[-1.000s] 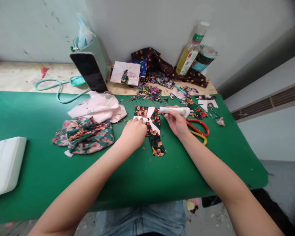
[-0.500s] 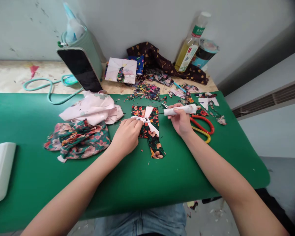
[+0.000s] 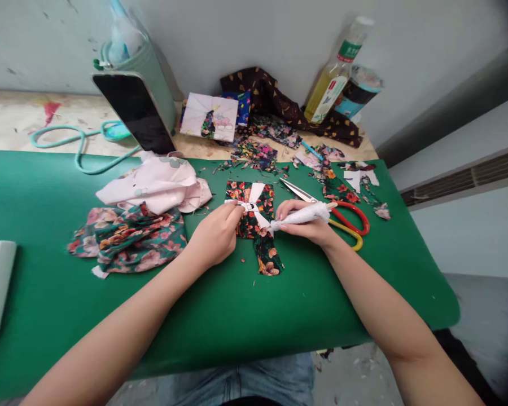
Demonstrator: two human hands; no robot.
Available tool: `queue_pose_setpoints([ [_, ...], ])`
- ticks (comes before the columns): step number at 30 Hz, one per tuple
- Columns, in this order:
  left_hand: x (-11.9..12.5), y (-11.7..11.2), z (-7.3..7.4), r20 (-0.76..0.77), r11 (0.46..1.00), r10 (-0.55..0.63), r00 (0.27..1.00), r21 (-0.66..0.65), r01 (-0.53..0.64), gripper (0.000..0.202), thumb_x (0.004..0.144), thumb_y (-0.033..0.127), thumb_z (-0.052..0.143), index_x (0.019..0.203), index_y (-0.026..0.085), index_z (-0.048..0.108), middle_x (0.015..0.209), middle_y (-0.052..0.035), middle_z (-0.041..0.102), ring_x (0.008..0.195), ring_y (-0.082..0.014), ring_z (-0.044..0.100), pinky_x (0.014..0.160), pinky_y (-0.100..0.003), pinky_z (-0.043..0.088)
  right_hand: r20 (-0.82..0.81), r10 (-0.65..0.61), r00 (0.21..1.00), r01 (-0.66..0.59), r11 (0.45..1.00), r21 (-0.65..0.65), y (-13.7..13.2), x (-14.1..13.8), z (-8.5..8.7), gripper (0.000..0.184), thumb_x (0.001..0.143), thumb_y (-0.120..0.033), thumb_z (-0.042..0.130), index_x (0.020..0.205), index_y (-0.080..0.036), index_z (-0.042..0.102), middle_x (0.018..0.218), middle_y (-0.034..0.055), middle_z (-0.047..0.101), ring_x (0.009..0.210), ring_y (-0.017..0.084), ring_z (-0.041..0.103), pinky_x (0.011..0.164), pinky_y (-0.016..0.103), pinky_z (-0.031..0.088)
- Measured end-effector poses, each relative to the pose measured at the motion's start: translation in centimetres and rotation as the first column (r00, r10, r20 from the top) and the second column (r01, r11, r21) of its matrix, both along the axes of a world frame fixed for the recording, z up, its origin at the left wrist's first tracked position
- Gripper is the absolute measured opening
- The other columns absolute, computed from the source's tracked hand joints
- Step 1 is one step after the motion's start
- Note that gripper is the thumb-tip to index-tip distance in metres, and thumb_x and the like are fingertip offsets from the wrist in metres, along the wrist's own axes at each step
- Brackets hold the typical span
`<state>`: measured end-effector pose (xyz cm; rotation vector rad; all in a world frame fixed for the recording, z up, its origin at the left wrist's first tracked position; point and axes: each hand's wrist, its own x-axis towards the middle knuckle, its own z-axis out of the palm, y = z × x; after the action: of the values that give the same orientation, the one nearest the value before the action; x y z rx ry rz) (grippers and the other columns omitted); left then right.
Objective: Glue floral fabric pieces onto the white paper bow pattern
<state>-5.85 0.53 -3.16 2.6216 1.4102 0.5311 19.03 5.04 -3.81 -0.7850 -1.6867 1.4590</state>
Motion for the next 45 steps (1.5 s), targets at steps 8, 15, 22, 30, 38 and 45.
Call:
queue_pose_setpoints([
  [8, -0.1, 0.1, -0.2, 0.007, 1.0, 0.011, 1.0, 0.028, -0.011, 0.045, 0.079, -0.001, 0.037, 0.12, 0.006, 0.054, 0.121, -0.021, 0.062, 0.123, -0.0295, 0.057, 0.103, -0.045, 0.051, 0.017, 0.064, 0.998, -0.064, 0.998, 0.001, -0.3, 0.1, 0.0, 0.019, 0.074, -0.03, 0.079, 0.08, -0.019, 0.065, 0.081, 0.0038, 0.067, 0.075, 0.015, 0.062, 0.07, 0.03, 0.05],
  [15, -0.2, 0.2, -0.2, 0.011, 0.999, 0.008, 1.0, 0.041, -0.008, 0.046, 0.076, -0.003, 0.038, 0.118, 0.004, 0.055, 0.121, -0.0208, 0.063, 0.121, -0.0296, 0.058, 0.103, -0.044, 0.051, 0.074, 0.063, 0.995, -0.066, 0.997, 0.035, -0.3, 0.2, 0.0, 0.019, 0.076, -0.032, 0.077, 0.082, -0.019, 0.064, 0.083, 0.0044, 0.066, 0.076, 0.016, 0.061, 0.07, 0.03, 0.049],
  [22, -0.2, 0.2, -0.4, 0.019, 1.0, 0.013, 1.0, 0.011, -0.013, 0.046, 0.077, -0.003, 0.038, 0.119, 0.006, 0.055, 0.122, -0.0209, 0.062, 0.122, -0.0294, 0.057, 0.103, -0.046, 0.051, 0.069, 0.021, 0.997, -0.025, 0.998, 0.066, -0.3, 0.2, -0.4, 0.018, 0.078, -0.032, 0.076, 0.083, -0.02, 0.064, 0.085, 0.004, 0.065, 0.08, 0.017, 0.062, 0.074, 0.032, 0.05],
  [30, -0.2, 0.3, -0.6, 0.02, 0.997, -0.015, 1.0, 0.071, 0.014, 0.042, 0.078, -0.002, 0.039, 0.116, 0.007, 0.055, 0.117, -0.02, 0.063, 0.119, -0.0294, 0.058, 0.101, -0.046, 0.051, 0.089, -0.071, 0.993, 0.061, 0.992, 0.106, -0.3, 0.0, -0.3, 0.021, 0.078, -0.036, 0.076, 0.083, -0.021, 0.063, 0.082, 0.0033, 0.064, 0.082, 0.018, 0.062, 0.077, 0.034, 0.051],
  [38, -0.3, 0.3, -0.3, 0.136, 0.991, -0.05, 0.989, 0.13, 0.033, 0.046, 0.077, 0.002, 0.044, 0.121, 0.008, 0.054, 0.119, -0.0184, 0.062, 0.111, -0.0285, 0.059, 0.096, -0.045, 0.052, 0.117, -0.095, 0.989, 0.081, 0.99, 0.116, -0.3, -0.1, -0.4, 0.026, 0.078, -0.043, 0.075, 0.083, -0.021, 0.062, 0.085, 0.0042, 0.065, 0.084, 0.019, 0.063, 0.078, 0.035, 0.052],
  [45, -0.3, -0.3, 0.8, -0.013, 0.899, -0.417, 0.909, 0.14, 0.415, 0.047, 0.079, 0.016, 0.053, 0.126, 0.01, 0.056, 0.121, -0.0157, 0.063, 0.11, -0.0298, 0.056, 0.094, -0.046, 0.049, 0.119, -0.111, 0.987, 0.093, 0.985, 0.146, -0.3, -0.1, -0.2, 0.024, 0.079, -0.041, 0.075, 0.084, -0.021, 0.063, 0.086, 0.0037, 0.065, 0.084, 0.019, 0.063, 0.079, 0.035, 0.051],
])
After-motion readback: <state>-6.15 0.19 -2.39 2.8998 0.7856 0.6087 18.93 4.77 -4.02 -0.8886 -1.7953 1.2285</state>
